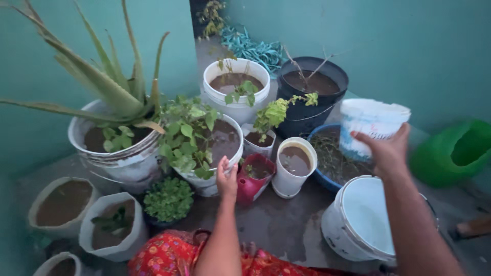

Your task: The person fills a small white cup with water from a hose inside a bucket and pours it onto several potted plants including an aloe and leafy greens.

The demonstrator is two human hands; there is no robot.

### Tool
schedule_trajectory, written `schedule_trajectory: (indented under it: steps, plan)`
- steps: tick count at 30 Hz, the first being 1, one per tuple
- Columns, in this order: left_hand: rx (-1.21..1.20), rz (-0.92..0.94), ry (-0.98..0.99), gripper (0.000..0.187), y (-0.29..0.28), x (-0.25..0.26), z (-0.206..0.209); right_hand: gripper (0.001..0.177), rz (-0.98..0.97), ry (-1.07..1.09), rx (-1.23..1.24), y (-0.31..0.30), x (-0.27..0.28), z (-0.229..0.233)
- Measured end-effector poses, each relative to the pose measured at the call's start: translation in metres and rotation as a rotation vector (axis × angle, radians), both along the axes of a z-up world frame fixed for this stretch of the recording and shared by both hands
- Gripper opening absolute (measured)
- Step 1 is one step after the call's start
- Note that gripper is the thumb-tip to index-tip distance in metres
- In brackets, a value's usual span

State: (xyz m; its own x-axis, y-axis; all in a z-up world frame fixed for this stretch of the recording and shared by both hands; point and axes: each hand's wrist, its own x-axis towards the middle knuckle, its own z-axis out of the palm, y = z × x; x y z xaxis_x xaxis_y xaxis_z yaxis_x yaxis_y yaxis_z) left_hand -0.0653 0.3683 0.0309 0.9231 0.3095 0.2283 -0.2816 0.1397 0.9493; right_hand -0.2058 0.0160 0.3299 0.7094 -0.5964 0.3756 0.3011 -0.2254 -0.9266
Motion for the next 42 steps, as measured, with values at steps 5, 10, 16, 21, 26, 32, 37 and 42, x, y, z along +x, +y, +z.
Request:
schedule_trajectory:
  steps: [5,10,16,21,26,32,37,42]
  plan:
    - [-0.167,0.018,0.086,0.053,0.006,-0.007,-0.023,0.1,0.01,-0.049,-0.053,0.008,-0.008,0.006]
    - [-0.058,-0.044,-0.041,0.05,0.01,-0.017,0.011,0.113,0.048,-0.068,-0.029,0.016,-0.001,-0.011]
    - [0.041,-0.222,-0.146,0.051,0.013,-0.047,0.149,0.111,0.199,-0.123,-0.046,0.049,0.025,0.0]
    - [0.569,-0.368,-0.184,0.067,0.014,-0.077,0.269,0.102,0.372,-0.162,0.159,0.108,0.029,0.018]
    - [0.832,-0.438,-0.321,0.111,0.038,-0.102,0.288,0.093,0.579,-0.175,0.188,0.195,0.027,0.022]
    - [0.617,-0.278,-0.357,0.141,0.092,-0.11,0.267,0.089,0.7,-0.035,0.342,0.3,0.033,0.016]
    - [0.567,-0.022,-0.122,0.163,0.143,-0.104,0.268,0.086,0.996,0.029,0.374,0.345,0.049,0.015]
    - [0.311,0.16,-0.27,0.138,0.188,-0.081,0.281,0.093,1.28,0.099,0.203,0.377,0.064,0.006]
